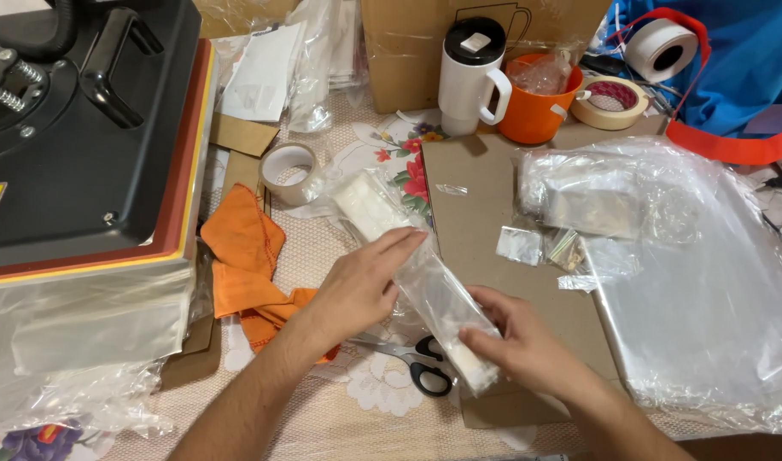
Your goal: The person is sorting small items into plastic bags and sealing them using adhesive tape and scissors.
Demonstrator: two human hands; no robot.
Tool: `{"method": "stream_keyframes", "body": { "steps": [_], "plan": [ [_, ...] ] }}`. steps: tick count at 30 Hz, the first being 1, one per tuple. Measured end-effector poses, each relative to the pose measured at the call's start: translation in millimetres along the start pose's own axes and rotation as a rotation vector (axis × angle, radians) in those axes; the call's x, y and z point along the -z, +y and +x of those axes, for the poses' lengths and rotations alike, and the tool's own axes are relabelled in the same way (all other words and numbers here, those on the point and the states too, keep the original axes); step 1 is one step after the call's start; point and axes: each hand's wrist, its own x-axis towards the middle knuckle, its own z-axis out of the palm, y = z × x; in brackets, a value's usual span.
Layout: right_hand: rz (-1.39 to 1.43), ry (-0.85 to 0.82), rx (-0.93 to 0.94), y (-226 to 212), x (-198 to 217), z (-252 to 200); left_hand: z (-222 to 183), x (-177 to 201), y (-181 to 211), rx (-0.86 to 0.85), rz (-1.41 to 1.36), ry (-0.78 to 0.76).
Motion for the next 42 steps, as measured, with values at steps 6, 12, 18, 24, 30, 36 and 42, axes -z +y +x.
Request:
{"method": "stream_keyframes", "body": {
  "steps": [6,12,18,24,30,36,42],
  "plan": [
    [0.098,-0.097,0.093,-2.5,-4.1,31.4,-10.5,-16.3,22.0,-0.18,0.327,0.132],
    [0.413,0.002,0.216,-14.4,-11.3,54.8,-14.4,-18.7,33.3,-0.163,0.458,0.062],
    [0.798,-0.188,0.285,4.5,-28.3,53.8,-14.1,-31.1,29.3,-0.118,0.514,0.163],
    [0.898,-0.131,0.25,76.8,-35.1,132.6,-16.1,-27.1,30.7,-0.116,0.471,0.215],
    [0.578,-0.081,0.228,45.4,-64.0,154.0,-14.1,-37.5,28.7,-0.148,0.512,0.257],
    [0.043,0.043,0.427,-1.6,-69.4,171.9,-11.4,-37.2,27.8,-0.141,0.608,0.17],
    [-0.295,-0.028,0.435,17.1,-43.8,142.5,-13.4,-23.6,26.6,-0.105,0.497,0.178]
  ]
}}
